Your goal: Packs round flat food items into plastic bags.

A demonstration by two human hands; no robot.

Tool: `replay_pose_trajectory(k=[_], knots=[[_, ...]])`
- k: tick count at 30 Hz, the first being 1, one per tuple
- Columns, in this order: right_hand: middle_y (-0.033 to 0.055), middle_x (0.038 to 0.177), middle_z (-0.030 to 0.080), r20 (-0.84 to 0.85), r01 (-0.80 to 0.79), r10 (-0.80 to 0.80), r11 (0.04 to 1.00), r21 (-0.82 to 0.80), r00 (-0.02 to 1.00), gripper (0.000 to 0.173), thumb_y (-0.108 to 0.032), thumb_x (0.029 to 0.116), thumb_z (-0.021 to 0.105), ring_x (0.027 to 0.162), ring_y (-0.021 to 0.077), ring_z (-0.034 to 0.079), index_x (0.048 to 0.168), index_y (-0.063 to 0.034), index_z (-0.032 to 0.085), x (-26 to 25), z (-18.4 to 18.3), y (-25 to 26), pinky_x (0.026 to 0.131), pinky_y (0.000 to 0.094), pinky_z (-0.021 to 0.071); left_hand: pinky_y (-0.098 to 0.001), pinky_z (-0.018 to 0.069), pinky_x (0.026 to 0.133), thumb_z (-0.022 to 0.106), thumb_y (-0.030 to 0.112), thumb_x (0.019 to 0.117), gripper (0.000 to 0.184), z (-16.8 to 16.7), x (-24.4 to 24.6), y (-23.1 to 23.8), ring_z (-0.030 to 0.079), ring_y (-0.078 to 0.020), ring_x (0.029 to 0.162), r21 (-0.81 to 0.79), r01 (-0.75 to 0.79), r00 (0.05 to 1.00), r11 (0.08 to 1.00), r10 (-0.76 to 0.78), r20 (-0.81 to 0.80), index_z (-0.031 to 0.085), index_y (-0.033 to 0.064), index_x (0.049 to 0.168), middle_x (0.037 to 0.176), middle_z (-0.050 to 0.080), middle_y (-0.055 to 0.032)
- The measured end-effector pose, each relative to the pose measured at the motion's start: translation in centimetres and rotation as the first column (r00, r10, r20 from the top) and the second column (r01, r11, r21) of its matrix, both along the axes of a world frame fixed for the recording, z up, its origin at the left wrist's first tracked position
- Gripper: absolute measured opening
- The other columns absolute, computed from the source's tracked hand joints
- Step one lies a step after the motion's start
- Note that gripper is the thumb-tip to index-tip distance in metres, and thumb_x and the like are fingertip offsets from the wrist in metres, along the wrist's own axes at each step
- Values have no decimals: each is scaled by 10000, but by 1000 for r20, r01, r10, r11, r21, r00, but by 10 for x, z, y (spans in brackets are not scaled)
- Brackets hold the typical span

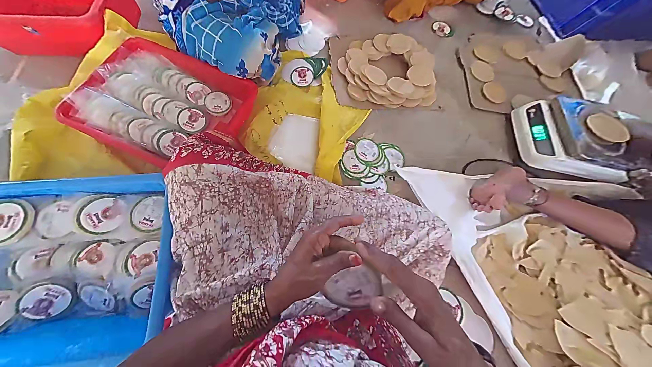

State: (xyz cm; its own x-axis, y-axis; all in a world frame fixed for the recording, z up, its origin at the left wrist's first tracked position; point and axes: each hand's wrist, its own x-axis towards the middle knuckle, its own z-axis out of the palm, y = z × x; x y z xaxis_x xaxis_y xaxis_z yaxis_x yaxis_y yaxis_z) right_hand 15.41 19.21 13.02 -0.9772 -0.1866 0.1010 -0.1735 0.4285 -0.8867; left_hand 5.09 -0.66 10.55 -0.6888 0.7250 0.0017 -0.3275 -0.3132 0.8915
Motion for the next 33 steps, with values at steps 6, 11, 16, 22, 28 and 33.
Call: replay_pose_trajectory(k=[6, 11, 16, 22, 28, 33], knots=[[-1, 1254, 721, 60, 154, -144, 965, -213, 988, 440, -423, 951, 712, 1025, 114, 721, 1345, -230, 675, 6, 3, 4, 867, 270, 619, -285, 593, 869, 564, 37, 1021, 446, -7, 6, -1, 719, -86, 907, 27, -5, 998, 1000, 7, -59, 469, -90, 1438, 1037, 748, -75], [-77, 921, 768, -66, 381, -396, 909, -169, 916, 101, -175, 925, 746, 787, 29, 722, 1018, -198, 775, 8, 6, 0, 737, 190, 618, -354, 590, 959, 529, -1, 1029, 432, 6, -3, 0, 734, -175, 1019, 123, -73, 997, 990, 75, -9, 456, -101, 1442, 1142, 739, -113], [-120, 969, 740, -250, 405, -393, 914, -5, 885, 56, -222, 951, 725, 924, 13, 684, 998, -236, 751, 4, 28, 1, 854, 189, 559, -336, 577, 1002, 487, 113, 1077, 398, 24, -5, -3, 704, -179, 1127, 18, -134, 878, 991, 127, -462, 518, -152, 1374, 1234, 702, -178], [-89, 952, 718, -345, 490, -423, 861, 135, 838, 121, -292, 976, 663, 1031, 39, 639, 918, -195, 706, -14, 1, -4, 965, 235, 493, -414, 456, 1094, 434, 124, 1083, 325, -10, -16, 4, 699, -168, 1097, -160, -311, 655, 937, 89, -751, 697, -17, 1211, 1138, 748, -111], [-109, 1030, 726, -308, 489, -471, 872, -21, 827, 67, -297, 968, 690, 1111, 81, 642, 954, -240, 721, -26, 1, -5, 1005, 260, 498, -337, 508, 1050, 424, 108, 1093, 329, 4, -26, -3, 699, -137, 1093, -46, -286, 717, 957, 182, -672, 691, -70, 1166, 1123, 745, -141], [-132, 1220, 700, -189, 343, -346, 938, -53, 919, 173, -189, 1007, 641, 1159, -7, 631, 1169, -178, 700, -30, 1, 10, 1005, 239, 533, -243, 534, 950, 438, 22, 1058, 271, 15, -45, -26, 655, -33, 1028, 65, -469, 779, 881, 447, -439, 662, -125, 1097, 1054, 715, -86]])
